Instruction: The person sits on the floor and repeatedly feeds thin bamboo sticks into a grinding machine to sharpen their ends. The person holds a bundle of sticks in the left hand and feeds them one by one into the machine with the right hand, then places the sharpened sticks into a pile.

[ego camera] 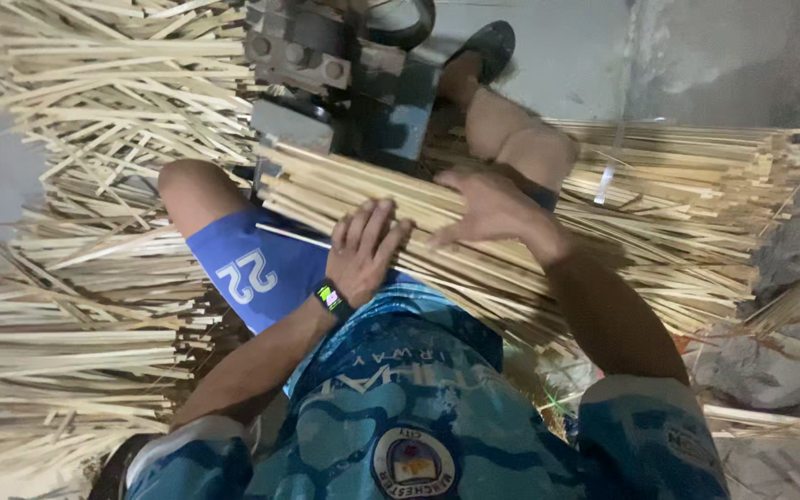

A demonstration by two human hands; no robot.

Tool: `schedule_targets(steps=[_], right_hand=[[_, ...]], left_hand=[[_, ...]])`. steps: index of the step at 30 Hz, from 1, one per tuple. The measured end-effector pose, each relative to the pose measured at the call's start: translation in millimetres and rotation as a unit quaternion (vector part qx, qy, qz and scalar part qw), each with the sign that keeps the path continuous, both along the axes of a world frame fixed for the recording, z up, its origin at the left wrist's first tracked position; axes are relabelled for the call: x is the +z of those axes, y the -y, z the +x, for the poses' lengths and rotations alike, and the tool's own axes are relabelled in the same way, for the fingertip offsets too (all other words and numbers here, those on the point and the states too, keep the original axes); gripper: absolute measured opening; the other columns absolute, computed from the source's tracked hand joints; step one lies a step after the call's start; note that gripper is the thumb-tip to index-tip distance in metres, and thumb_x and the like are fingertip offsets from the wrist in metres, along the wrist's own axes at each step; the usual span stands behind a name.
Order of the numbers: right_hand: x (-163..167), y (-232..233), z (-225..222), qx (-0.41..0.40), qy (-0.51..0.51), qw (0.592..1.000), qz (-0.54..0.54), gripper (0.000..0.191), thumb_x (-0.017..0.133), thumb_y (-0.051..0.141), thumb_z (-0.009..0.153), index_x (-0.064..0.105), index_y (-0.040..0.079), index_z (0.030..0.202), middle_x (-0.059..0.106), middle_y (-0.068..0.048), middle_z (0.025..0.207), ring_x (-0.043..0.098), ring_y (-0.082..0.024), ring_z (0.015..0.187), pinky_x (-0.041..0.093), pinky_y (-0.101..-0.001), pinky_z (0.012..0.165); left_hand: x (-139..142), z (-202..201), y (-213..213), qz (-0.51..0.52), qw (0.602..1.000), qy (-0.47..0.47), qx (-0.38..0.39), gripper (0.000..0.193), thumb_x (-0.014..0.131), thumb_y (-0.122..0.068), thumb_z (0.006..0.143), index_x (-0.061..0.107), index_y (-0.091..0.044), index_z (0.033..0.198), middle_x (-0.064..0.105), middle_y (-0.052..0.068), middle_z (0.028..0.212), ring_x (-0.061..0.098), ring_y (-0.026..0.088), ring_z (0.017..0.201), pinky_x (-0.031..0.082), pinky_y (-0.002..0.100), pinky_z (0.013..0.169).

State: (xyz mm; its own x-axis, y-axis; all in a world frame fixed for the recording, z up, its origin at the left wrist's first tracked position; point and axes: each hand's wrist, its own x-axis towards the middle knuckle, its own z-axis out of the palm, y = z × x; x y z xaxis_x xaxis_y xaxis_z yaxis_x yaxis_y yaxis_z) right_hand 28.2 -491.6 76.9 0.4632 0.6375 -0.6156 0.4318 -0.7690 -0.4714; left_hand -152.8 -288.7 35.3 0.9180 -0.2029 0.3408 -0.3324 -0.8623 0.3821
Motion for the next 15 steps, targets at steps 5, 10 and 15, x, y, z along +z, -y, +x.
schedule_targets(steps=[5, 10, 15], right_hand=[[3.6, 0.3, 4.5, -0.127, 0.029, 0.980, 0.152, 0.059, 0.085, 0.043, 0.079, 0.072, 0.004, 0.120, 0.073, -0.014, 0.120, 0.071, -0.027, 0.105, 0.057, -0.0387, 0.089], [17.7, 17.9, -3.8, -0.087, 0.158, 0.945, 0.274, 0.019, 0.080, 0.025, 0.091, 0.080, 0.011, 0.104, 0.076, -0.007, 0.110, 0.072, -0.022, 0.102, 0.055, -0.0373, 0.094], [24.7, 28.3, -3.6, -0.073, 0.212, 0.947, 0.229, 0.018, 0.079, 0.021, 0.092, 0.080, 0.007, 0.104, 0.076, -0.008, 0.107, 0.071, -0.025, 0.099, 0.054, -0.0401, 0.093]], left_hand=[[31.4, 1.3, -5.7, 0.032, 0.971, -0.231, -0.046, 0.097, 0.079, -0.028, 0.069, 0.036, -0.015, 0.155, 0.029, 0.018, 0.164, 0.027, 0.038, 0.150, 0.025, 0.057, 0.120], [56.4, 2.7, -25.3, -0.076, 0.974, -0.190, -0.092, 0.113, 0.090, -0.052, 0.060, 0.037, -0.013, 0.151, 0.031, 0.022, 0.157, 0.028, 0.044, 0.144, 0.023, 0.065, 0.114], [61.8, 18.3, -61.9, -0.193, 0.979, 0.013, -0.061, 0.079, 0.094, -0.041, 0.077, 0.053, -0.008, 0.136, 0.052, 0.020, 0.141, 0.050, 0.039, 0.132, 0.042, 0.057, 0.106]])
